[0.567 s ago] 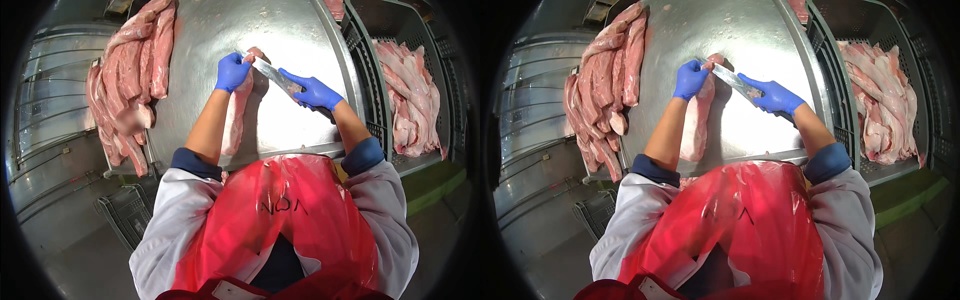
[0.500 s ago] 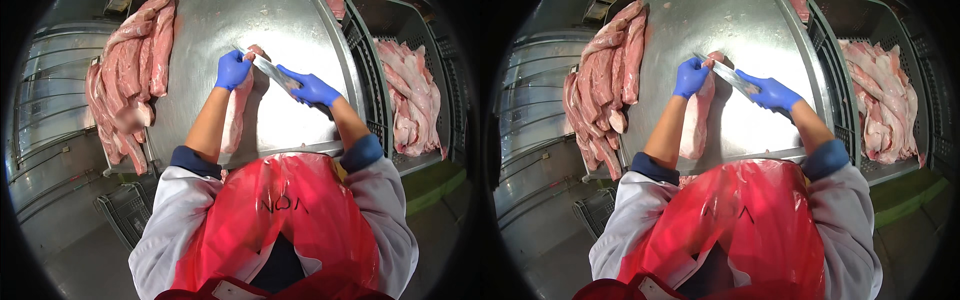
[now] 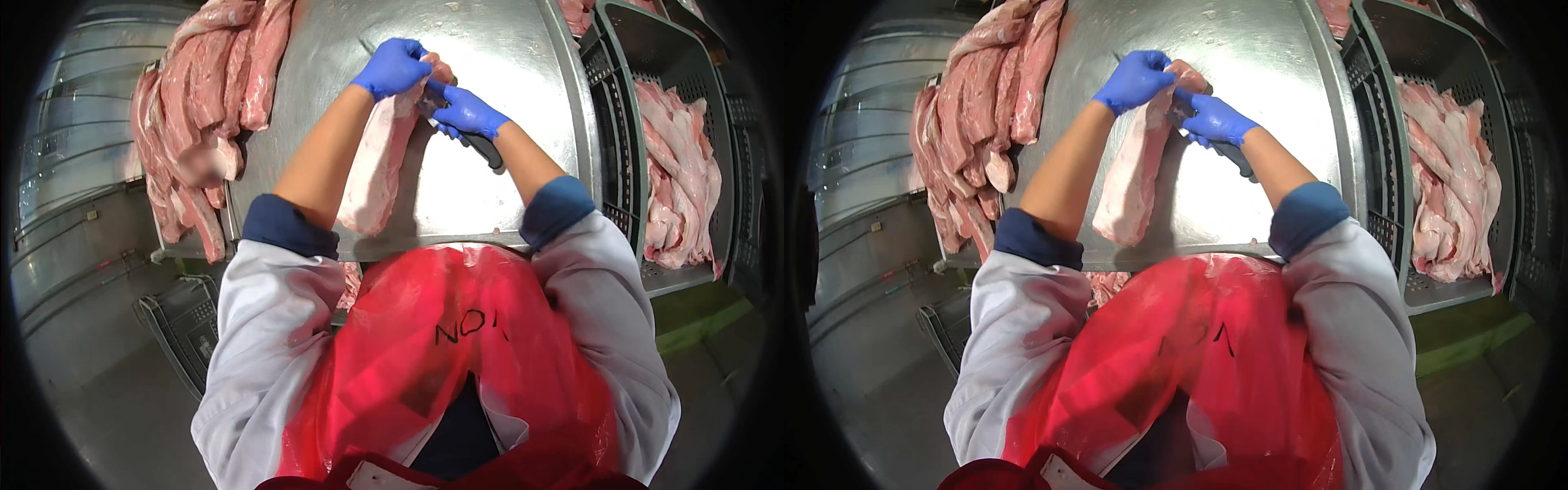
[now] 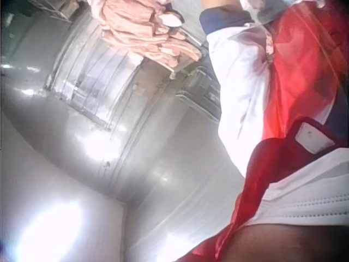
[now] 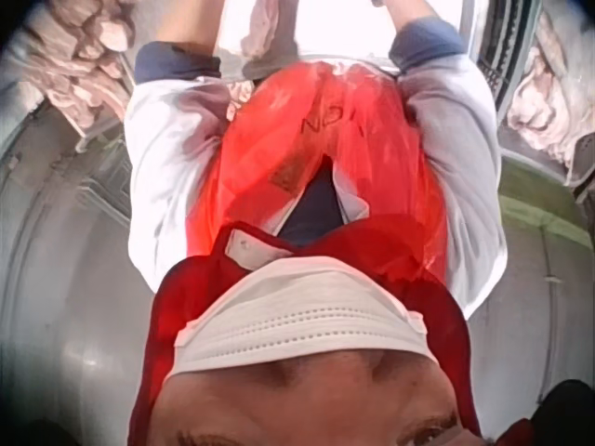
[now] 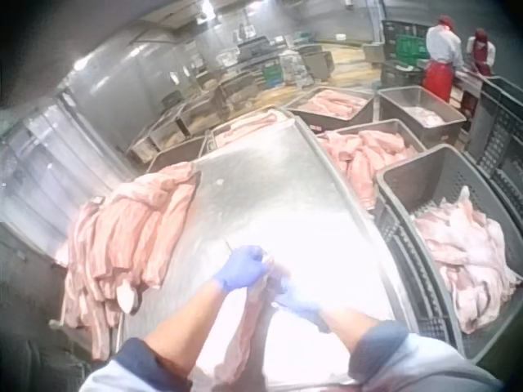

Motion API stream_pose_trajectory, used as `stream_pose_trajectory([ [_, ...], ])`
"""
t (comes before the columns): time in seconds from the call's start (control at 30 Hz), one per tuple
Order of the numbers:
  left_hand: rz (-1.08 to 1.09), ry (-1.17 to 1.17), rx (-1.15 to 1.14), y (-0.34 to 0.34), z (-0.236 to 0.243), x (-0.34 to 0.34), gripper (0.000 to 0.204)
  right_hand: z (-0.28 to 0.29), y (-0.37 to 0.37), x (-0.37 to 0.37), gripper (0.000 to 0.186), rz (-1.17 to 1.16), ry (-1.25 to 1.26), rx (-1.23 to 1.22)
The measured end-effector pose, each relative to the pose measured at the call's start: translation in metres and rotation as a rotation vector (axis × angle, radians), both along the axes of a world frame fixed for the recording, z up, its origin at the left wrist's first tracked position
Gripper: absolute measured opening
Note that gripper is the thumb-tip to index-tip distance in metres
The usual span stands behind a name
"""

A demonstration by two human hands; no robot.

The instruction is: The person trims fat and connective tissue from large cuts of raw meat using a knife. They repeatedly reposition the meat on a stainless steel table, slice off unwanted portions, and place the trimmed pieces into a nearby crate.

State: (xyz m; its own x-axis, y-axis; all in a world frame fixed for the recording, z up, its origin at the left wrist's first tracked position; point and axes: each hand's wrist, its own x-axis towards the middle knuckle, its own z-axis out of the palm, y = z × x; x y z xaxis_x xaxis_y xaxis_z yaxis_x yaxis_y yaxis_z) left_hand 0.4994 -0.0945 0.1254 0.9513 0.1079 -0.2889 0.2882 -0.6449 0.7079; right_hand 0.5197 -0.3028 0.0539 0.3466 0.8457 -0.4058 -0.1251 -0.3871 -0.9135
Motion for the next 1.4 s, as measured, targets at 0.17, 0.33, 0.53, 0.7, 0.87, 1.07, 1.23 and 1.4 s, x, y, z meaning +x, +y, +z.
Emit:
stream_pose_trajectory([
  [0.17,0.005,-0.073,-0.03,0.022,0.001,0.001,0.026,-0.01,-0.056,-0.05,0.082,0.035,0.206,0.077],
  [0.33,-0.086,-0.025,0.038,0.0,0.017,0.009,0.03,-0.007,0.032,-0.038,0.083,-0.111,0.135,0.065],
  [0.53,0.02,-0.173,-0.023,0.023,0.022,0.004,0.025,-0.004,-0.036,-0.097,0.078,-0.013,0.075,0.033],
  [0.7,0.069,-0.198,0.027,0.013,0.044,-0.006,0.029,0.0,0.036,-0.071,0.077,0.048,-0.117,-0.106],
  [0.87,0.145,-0.262,-0.28,0.03,0.054,-0.024,0.032,-0.016,-0.034,-0.106,0.075,0.134,-0.094,-0.028],
  [1.07,0.215,-0.348,0.0,0.026,0.098,-0.05,0.031,0.007,0.033,-0.099,0.073,0.196,-0.189,-0.066],
  [1.23,0.37,-0.483,-0.097,0.064,0.105,-0.086,0.022,-0.026,-0.01,-0.11,0.072,0.304,-0.335,0.023],
  [1.4,0.37,-0.487,0.029,0.061,0.13,-0.104,0.022,0.0,0.039,-0.1,0.071,0.425,-0.421,-0.119],
])
